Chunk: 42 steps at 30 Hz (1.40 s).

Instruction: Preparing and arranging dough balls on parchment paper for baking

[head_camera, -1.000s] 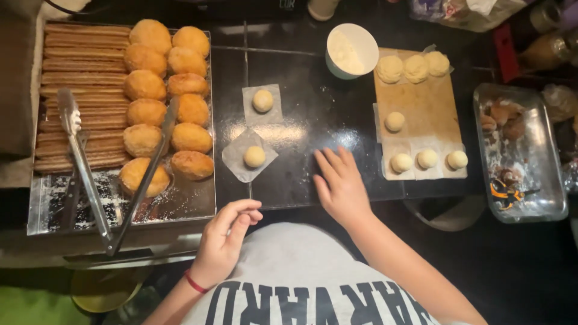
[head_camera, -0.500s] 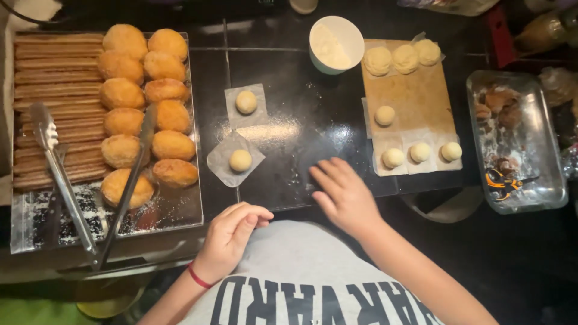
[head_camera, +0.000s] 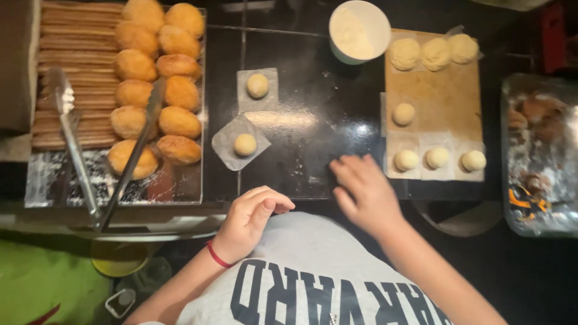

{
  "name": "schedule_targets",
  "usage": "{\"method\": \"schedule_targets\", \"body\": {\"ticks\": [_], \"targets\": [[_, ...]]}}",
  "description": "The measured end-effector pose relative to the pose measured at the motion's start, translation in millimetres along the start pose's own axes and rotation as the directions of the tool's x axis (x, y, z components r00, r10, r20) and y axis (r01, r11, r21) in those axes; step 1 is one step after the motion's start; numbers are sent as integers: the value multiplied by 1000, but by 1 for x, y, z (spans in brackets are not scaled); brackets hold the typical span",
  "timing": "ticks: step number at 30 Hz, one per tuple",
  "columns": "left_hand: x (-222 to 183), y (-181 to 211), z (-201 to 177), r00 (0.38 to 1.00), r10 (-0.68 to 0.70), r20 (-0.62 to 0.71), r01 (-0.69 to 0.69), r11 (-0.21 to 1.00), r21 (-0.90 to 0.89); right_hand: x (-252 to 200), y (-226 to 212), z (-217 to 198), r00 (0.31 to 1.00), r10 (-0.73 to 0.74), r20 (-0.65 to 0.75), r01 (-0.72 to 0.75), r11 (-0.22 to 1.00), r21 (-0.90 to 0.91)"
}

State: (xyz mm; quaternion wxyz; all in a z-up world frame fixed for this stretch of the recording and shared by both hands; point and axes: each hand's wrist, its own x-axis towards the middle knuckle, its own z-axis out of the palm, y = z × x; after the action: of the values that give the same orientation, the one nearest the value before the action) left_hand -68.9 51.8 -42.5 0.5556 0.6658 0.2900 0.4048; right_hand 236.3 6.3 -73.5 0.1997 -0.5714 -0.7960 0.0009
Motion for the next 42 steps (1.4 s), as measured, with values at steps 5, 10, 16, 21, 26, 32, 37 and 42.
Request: {"method": "schedule_targets", "body": {"ticks": [5,10,16,21,26,32,37,42], "targets": [[-9,-4,-3,999,-11,-46,11,1000,-3,64,-37,40,982,-190,-20,191,976,103],[-14,5,-9,999,-9,-43,9,1000,8,110,29,51,980,-147,-131,138,987,-81],[-30,-1,-33,992,-63,-112,66,998,23,15,-1,21,998,46,-36,-48,997,-64],[-28,3,-38,996,-70,-59,73,997,40,63,-42,47,998,-69,9,69,998,3],[-14,18,-33,999,-21,30,20,998,53,108,2,27,999,-23,36,25,999,-38],[-11,4,-30,998,-34,45,30,997,75,39,-2,5,991,135,-16,-135,990,-40],[4,1,-14,999,30,-46,-28,999,35,51,-23,59,985,-52,-163,44,998,-54],[19,10,4,999,51,8,-52,998,36,82,39,45,993,11,-118,-18,998,-58]]}}
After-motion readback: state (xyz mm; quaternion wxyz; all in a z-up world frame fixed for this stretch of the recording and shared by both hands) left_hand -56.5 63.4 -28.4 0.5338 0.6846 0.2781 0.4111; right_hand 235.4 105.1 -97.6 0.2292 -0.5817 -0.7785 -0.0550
